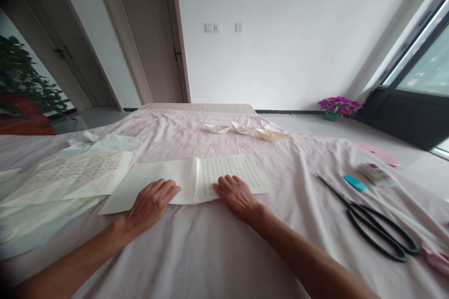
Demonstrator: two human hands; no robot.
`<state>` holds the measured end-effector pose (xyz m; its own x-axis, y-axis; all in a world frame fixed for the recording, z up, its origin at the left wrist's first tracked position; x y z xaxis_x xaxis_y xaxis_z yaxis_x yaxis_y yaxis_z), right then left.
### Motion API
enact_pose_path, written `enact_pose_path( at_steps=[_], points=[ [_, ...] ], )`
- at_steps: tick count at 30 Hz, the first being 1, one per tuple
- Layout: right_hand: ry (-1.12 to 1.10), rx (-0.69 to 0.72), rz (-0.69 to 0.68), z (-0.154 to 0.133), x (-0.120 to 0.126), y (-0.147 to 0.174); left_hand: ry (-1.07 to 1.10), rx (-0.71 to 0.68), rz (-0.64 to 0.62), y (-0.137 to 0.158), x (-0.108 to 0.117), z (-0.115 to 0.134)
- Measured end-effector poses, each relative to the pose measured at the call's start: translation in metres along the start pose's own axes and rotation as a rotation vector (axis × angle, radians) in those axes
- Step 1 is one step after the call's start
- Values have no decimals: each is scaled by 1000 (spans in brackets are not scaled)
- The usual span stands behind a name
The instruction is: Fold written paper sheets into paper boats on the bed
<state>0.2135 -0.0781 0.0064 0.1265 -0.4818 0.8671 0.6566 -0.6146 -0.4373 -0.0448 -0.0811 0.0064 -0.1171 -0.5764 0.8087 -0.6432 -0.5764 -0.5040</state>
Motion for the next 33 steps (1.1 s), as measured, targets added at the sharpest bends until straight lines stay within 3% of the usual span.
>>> enact_pose_path(
  at_steps=[9,15,20,22,29,33],
  points=[
    [-298,-162,-40,-40,5,-20,92,176,-89,1,2,8],
    [-337,-181,-70,-43,1,-20,272,195,-126,-11,7,-6],
    [-348,-168,-90,-39,3,-18,411,11,-169,-35,-23,-3],
    [-355,-184,-104,-38,7,-13,395,18,-188,-38,-41,1],
    [-414,-282,-166,-17,48,42,294,53,-67,-24,-76,8],
    [-316,-566,-120,19,79,104,269,59,12,-18,-85,10]
  ],
)
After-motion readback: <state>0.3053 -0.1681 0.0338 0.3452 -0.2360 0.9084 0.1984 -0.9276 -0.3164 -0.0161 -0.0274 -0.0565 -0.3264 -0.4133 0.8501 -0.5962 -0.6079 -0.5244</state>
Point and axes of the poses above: each hand's wrist, its own y-axis away from the middle knuckle, its own x-axis out of the back of the hand, z = x × y, the point moved 2 cm from there along -y, towards the middle knuckle, and after that the axes turned 11 degrees about z, right-handed, at the moved point
